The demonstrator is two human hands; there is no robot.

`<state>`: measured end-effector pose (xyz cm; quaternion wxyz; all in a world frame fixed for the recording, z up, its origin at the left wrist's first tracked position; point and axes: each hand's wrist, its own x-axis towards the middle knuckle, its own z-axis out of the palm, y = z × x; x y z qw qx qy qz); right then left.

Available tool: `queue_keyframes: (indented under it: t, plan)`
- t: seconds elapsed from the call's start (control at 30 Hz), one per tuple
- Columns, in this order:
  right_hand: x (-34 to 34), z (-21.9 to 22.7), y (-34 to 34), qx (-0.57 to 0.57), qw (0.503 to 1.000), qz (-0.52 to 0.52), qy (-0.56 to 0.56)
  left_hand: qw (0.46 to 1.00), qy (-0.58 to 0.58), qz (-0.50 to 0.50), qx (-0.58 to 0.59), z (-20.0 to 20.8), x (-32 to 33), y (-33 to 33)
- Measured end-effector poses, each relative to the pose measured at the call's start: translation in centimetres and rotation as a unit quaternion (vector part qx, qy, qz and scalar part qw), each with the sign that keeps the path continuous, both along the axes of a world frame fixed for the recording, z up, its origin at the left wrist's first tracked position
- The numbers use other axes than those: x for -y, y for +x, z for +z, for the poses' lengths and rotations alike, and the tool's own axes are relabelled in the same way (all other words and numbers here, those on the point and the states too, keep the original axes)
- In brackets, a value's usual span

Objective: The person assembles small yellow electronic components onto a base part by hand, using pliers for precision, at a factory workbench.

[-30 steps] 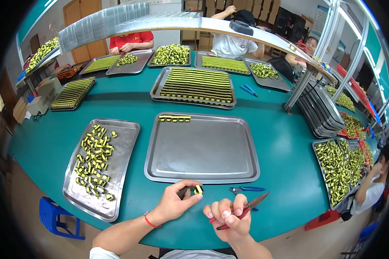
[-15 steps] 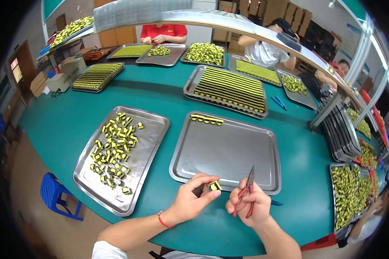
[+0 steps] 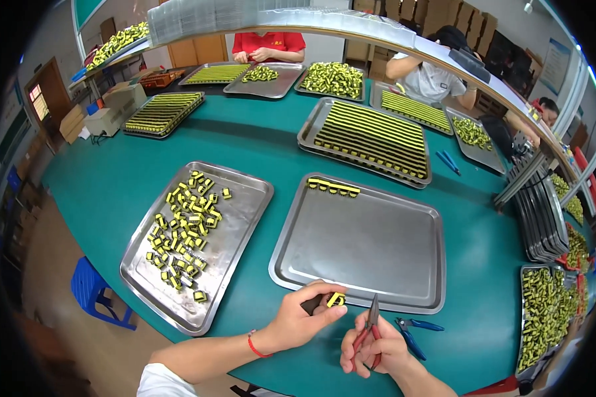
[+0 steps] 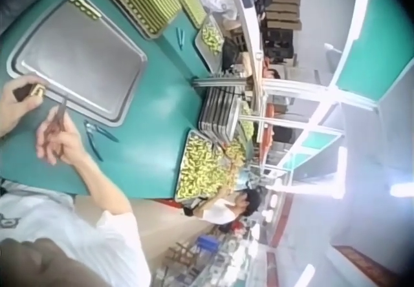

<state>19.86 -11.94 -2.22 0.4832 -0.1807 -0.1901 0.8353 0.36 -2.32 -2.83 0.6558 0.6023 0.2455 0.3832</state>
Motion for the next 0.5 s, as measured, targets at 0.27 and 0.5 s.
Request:
queue_keyframes:
  t: [0.27,0.5]
  plan:
    - [0.9,-0.5,0.5,-0.040,0.993,0.086,0.064,0.989,-0.144,-0.019,0.029,1.2,0.1,0.3]
    - [1.7,1.1,-1.6,-0.021,0.996,0.079,0.032,0.993,-0.092,-0.068,-0.031,0.8,0.6,0.0]
